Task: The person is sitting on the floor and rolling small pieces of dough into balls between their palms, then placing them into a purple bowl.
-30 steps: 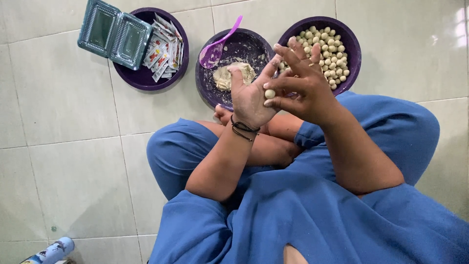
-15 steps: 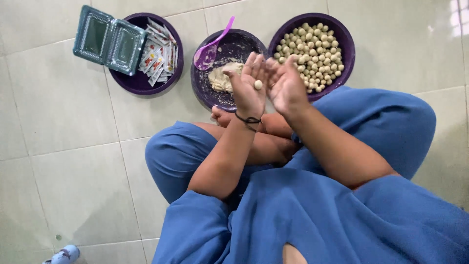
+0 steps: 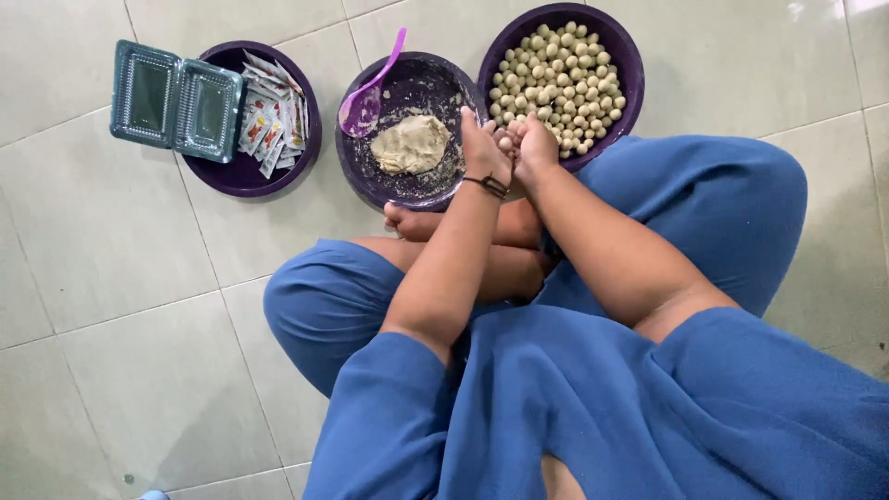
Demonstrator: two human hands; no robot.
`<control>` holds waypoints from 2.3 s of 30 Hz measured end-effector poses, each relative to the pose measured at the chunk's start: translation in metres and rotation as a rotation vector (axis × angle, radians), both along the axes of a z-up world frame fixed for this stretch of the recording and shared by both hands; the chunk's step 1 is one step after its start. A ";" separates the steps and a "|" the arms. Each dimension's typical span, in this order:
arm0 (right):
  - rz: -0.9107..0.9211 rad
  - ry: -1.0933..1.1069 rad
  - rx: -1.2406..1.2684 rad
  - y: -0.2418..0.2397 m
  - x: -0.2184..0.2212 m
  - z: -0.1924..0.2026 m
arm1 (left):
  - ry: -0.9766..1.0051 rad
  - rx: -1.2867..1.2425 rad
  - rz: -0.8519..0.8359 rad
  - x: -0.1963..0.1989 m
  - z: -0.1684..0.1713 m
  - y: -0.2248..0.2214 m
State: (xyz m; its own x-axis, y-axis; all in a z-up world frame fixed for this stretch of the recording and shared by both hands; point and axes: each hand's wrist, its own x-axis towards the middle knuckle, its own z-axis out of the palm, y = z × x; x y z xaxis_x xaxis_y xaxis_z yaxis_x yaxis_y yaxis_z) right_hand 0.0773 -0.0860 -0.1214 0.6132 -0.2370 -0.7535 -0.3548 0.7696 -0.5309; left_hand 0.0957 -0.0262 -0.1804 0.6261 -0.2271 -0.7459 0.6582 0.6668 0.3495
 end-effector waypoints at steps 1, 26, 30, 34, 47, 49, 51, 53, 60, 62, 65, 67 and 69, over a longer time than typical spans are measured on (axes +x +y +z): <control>-0.024 0.024 -0.028 -0.002 0.001 -0.005 | -0.013 0.043 0.014 0.000 0.005 -0.008; 0.184 -0.087 -0.347 0.007 0.025 -0.025 | -0.683 1.167 -0.268 0.032 0.127 0.180; 0.449 -0.096 -0.574 0.044 0.025 -0.001 | -0.322 1.415 -0.563 0.027 0.106 0.184; 0.756 -0.111 -0.928 0.048 0.043 -0.060 | -0.570 1.603 -0.826 0.045 0.042 0.163; 0.858 0.097 -0.941 0.077 0.060 -0.107 | -1.063 1.979 -1.095 0.069 -0.044 0.133; 0.878 0.055 -0.976 0.079 0.054 -0.074 | -1.121 2.021 -1.002 0.069 -0.043 0.135; 0.897 0.014 -1.014 0.077 0.054 -0.079 | -1.178 2.058 -0.905 0.072 -0.049 0.135; 0.930 -0.053 -1.140 0.069 0.061 -0.124 | -1.166 2.026 -0.896 0.079 -0.060 0.134; 0.778 -0.237 -1.154 0.066 0.059 -0.122 | -0.946 1.863 -0.870 0.084 -0.053 0.149; 0.801 -0.410 -1.223 0.063 0.062 -0.126 | -0.853 1.779 -0.933 0.088 -0.052 0.156; 0.984 -0.373 -1.344 0.066 0.058 -0.115 | -0.837 1.800 -0.927 0.085 -0.032 0.158; 1.012 -0.378 -1.398 0.065 0.062 -0.138 | -0.848 1.866 -0.950 0.085 -0.044 0.155; 1.041 -0.382 -1.452 0.065 0.065 -0.149 | -0.857 1.934 -0.973 0.086 -0.053 0.151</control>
State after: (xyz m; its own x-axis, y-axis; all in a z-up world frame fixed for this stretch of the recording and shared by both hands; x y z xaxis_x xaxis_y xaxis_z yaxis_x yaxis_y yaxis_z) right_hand 0.1422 -0.0211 -0.2700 0.9914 0.0466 -0.1220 -0.0458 -0.7513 -0.6583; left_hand 0.1812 0.1247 -0.2334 0.9830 -0.1522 -0.1024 -0.1256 -0.9653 0.2291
